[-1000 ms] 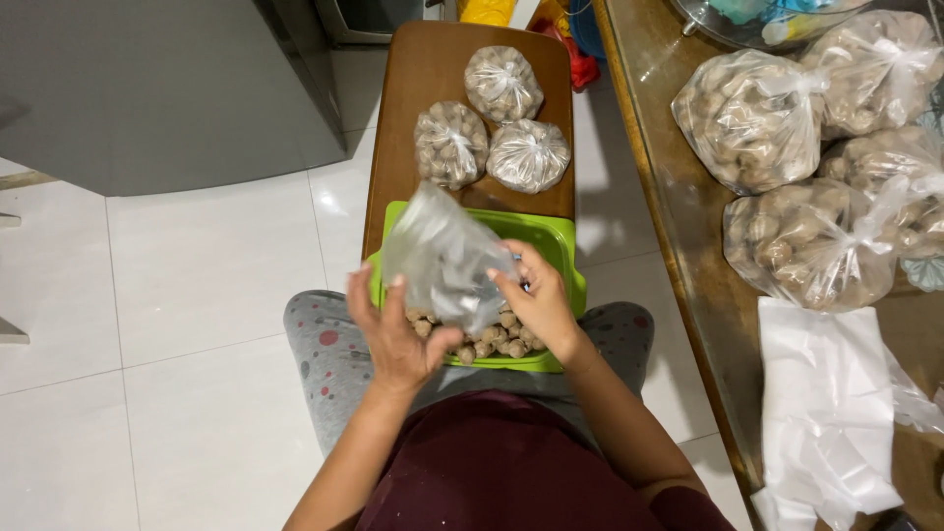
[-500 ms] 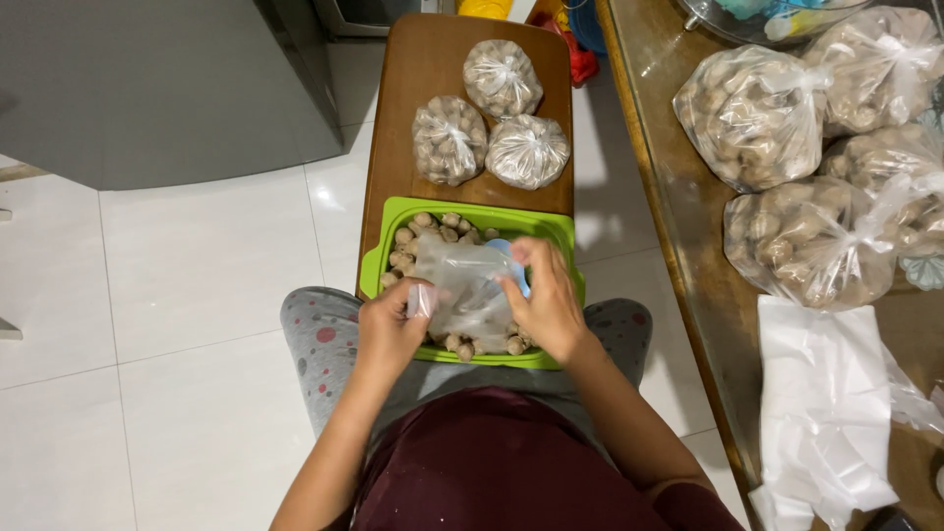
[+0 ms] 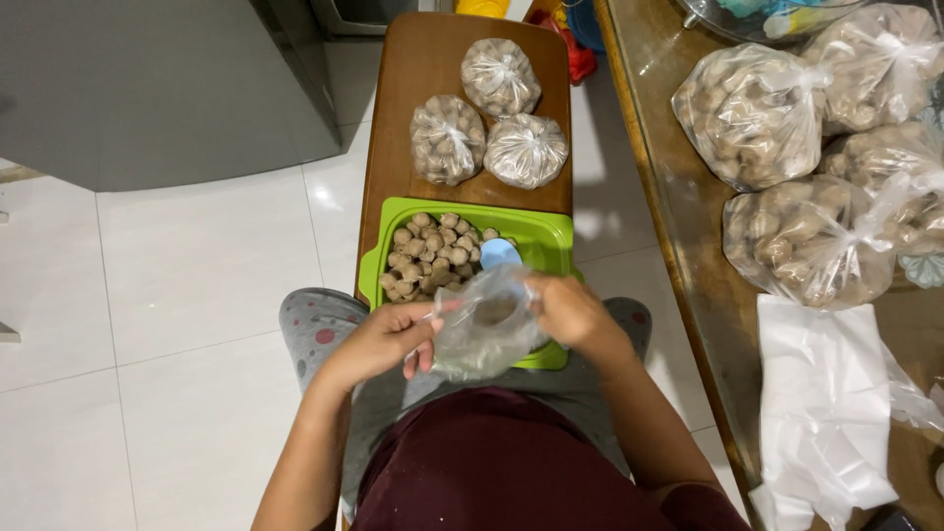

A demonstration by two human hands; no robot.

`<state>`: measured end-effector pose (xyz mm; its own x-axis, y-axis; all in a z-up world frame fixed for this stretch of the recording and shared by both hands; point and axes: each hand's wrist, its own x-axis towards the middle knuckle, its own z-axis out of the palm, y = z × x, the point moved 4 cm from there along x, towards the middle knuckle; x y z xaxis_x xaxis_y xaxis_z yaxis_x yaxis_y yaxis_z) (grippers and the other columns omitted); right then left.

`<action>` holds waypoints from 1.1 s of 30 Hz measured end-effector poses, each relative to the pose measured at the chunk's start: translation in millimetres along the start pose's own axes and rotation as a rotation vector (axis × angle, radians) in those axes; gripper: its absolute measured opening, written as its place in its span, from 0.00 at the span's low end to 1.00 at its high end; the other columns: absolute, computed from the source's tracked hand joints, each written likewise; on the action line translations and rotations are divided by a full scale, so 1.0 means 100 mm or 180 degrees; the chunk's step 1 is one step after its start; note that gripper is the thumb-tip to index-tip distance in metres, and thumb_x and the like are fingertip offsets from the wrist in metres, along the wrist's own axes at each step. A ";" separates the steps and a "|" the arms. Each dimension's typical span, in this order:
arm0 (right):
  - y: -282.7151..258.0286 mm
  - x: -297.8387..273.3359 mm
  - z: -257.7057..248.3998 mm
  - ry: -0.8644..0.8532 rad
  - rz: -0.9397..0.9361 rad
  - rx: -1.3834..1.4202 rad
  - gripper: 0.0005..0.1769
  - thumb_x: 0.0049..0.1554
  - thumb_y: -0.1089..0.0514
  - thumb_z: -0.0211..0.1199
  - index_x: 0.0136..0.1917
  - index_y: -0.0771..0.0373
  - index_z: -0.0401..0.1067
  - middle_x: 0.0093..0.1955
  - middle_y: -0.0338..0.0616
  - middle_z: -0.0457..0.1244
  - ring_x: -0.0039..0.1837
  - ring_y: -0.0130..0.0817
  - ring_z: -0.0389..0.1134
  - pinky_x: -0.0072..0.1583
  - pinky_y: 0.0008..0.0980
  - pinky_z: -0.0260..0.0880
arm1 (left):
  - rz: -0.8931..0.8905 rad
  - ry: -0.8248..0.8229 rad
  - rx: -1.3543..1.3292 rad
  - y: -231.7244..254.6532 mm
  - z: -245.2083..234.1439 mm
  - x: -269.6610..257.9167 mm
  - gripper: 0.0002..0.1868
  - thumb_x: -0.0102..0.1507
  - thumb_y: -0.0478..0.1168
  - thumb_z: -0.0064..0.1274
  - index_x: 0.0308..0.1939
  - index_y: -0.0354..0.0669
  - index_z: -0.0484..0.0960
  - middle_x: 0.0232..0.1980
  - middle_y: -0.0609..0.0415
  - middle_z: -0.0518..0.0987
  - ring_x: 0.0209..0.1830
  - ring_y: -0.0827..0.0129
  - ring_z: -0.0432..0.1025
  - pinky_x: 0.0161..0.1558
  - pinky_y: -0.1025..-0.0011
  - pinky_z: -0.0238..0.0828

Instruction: Packaging meatballs by scooping them from a tray into a plastic bag using a spoon.

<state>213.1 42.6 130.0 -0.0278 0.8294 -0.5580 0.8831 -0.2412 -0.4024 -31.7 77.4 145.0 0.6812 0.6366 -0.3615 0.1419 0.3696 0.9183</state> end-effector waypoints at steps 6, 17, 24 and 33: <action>-0.07 -0.07 -0.14 0.4299 -0.2232 -0.0275 0.30 0.60 0.63 0.63 0.72 0.75 0.62 0.75 0.77 0.52 0.76 0.69 0.56 0.76 0.63 0.50 | 0.3343 0.2497 0.2967 -0.12 -0.01 0.05 0.18 0.65 0.28 0.47 0.58 0.35 0.83 0.49 0.44 0.83 0.46 0.53 0.80 0.48 0.60 0.78; 0.33 0.37 0.25 0.2848 -0.1041 -0.0279 0.17 0.61 0.60 0.51 0.62 0.65 0.71 0.66 0.55 0.62 0.64 0.52 0.66 0.63 0.47 0.68 | 0.1587 0.1953 0.3752 -0.31 -0.04 0.29 0.19 0.64 0.39 0.52 0.60 0.49 0.79 0.44 0.47 0.83 0.37 0.51 0.80 0.34 0.56 0.77; 0.40 0.41 0.27 0.2378 -0.0596 -0.0357 0.12 0.62 0.53 0.53 0.58 0.57 0.67 0.58 0.53 0.63 0.60 0.54 0.68 0.58 0.48 0.70 | 0.3130 0.2357 0.3285 -0.17 0.24 0.27 0.24 0.69 0.35 0.45 0.70 0.44 0.73 0.52 0.46 0.80 0.46 0.53 0.78 0.41 0.63 0.80; -0.05 -0.23 -0.16 0.4281 -0.1665 0.0127 0.11 0.60 0.63 0.61 0.54 0.71 0.74 0.48 0.53 0.66 0.61 0.61 0.69 0.67 0.52 0.66 | 0.2783 0.2661 0.3566 -0.74 0.00 0.33 0.19 0.67 0.39 0.45 0.61 0.48 0.82 0.55 0.53 0.81 0.40 0.62 0.79 0.36 0.69 0.78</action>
<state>216.7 32.9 156.9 0.1357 0.6572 0.7414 0.8958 0.2382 -0.3751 -20.0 70.9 65.6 0.3296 0.6792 0.6558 0.6158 -0.6812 0.3960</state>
